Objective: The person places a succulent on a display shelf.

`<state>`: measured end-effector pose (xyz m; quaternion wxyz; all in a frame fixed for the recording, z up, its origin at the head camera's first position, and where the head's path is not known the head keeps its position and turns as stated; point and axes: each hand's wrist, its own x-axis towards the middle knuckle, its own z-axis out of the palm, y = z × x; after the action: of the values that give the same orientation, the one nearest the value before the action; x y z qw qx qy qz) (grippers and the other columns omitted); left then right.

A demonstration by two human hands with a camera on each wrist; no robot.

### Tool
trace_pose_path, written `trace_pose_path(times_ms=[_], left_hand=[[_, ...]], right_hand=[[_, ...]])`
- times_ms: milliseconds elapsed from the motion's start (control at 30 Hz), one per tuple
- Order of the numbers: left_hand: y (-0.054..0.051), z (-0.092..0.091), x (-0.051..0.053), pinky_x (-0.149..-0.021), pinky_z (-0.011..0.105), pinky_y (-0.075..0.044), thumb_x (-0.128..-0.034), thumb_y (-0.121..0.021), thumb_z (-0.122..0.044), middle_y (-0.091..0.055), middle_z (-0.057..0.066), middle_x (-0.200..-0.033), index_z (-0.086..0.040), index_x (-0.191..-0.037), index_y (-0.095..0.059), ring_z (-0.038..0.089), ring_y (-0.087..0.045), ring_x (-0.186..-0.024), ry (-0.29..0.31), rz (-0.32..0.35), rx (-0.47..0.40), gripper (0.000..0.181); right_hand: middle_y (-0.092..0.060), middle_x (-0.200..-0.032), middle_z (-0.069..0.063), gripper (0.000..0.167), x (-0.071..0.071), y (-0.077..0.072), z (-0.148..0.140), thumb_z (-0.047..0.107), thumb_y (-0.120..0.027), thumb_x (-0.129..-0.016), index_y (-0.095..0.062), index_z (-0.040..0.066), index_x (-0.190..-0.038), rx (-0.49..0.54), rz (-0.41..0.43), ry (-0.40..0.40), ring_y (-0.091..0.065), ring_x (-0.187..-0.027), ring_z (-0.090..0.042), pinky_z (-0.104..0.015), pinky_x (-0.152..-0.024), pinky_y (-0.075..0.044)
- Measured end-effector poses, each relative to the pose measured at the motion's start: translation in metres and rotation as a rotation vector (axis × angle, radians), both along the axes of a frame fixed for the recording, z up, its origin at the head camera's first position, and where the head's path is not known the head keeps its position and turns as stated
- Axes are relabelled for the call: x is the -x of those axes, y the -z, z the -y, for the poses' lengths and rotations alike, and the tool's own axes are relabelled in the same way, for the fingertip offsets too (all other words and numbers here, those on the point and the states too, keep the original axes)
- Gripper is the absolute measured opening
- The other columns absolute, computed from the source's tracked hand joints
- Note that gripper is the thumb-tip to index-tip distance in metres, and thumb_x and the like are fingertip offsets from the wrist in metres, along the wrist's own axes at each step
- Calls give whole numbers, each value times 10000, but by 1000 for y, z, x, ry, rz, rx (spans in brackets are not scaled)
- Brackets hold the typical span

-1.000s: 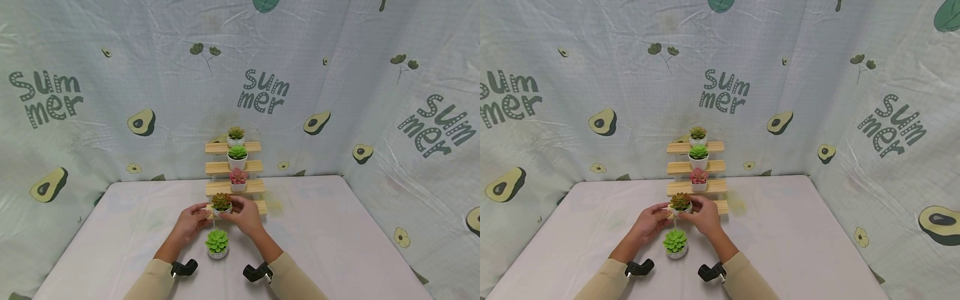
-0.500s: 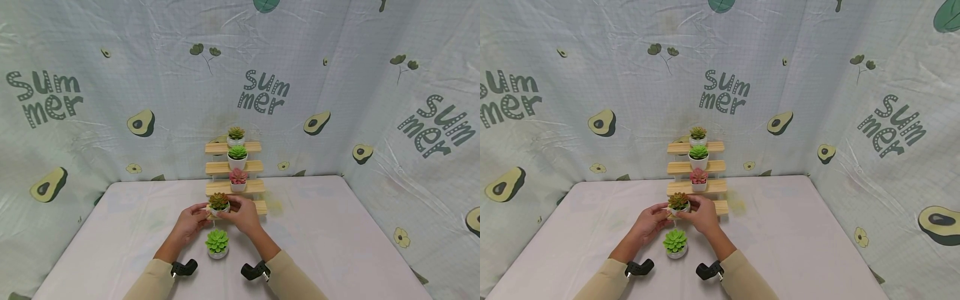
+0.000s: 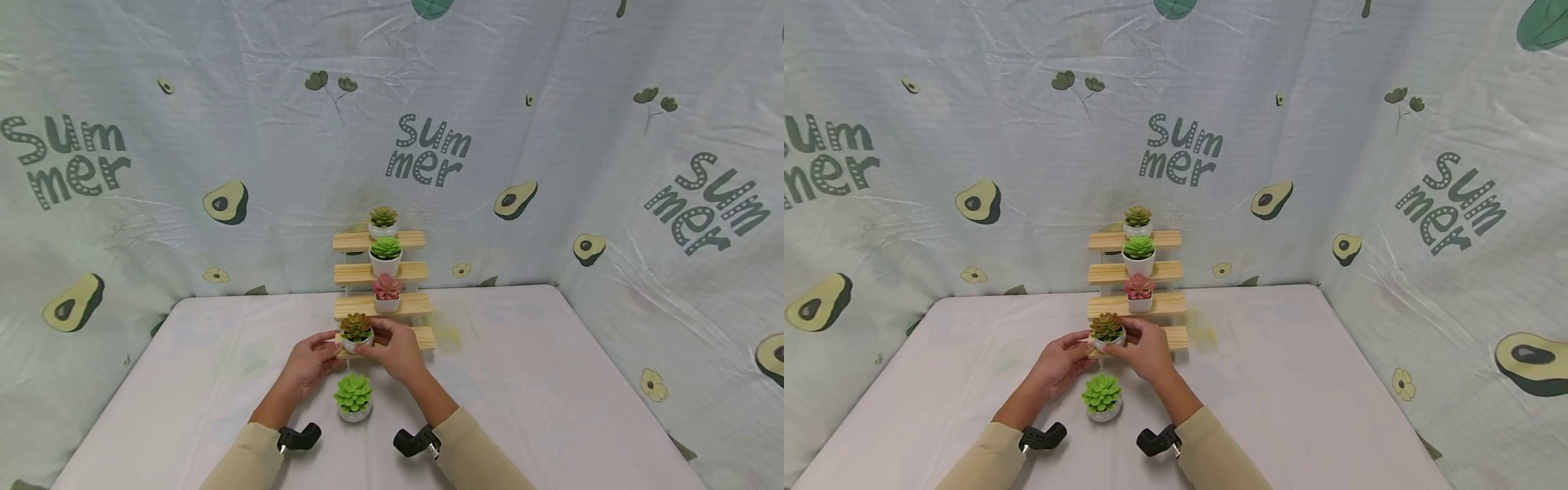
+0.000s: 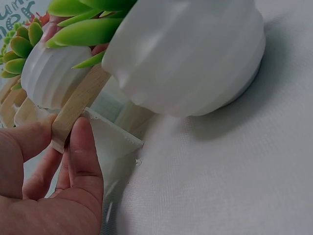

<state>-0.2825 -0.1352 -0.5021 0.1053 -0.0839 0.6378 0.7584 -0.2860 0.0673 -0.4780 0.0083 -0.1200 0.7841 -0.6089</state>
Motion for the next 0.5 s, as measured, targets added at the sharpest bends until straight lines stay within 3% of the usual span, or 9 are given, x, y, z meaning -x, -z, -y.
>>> trace_pose_path(times_ms=[267,500], left_hand=[[-1,1,-1,-777,237,-602,-1014,-632,-61,-697,36,-1077,31,-1463,-486,99,-684,-891,-9,12,-4,481],[0,1,0,-756,224,-598,-1020,-615,-43,-699,18,-1016,38,-1462,-482,94,-683,-864,0,4,-7,469]], right_hand=[[-648,-1380,-154,613,-9,2,-4,249,-872,-838,-633,60,-1370,11,23,15,-660,-1245,-299,-368,-1001,-577],[-660,-1307,-154,536,-26,4,-11,221,-864,-843,-663,30,-1301,-22,-121,59,-656,-1222,-324,-396,-1019,-565]])
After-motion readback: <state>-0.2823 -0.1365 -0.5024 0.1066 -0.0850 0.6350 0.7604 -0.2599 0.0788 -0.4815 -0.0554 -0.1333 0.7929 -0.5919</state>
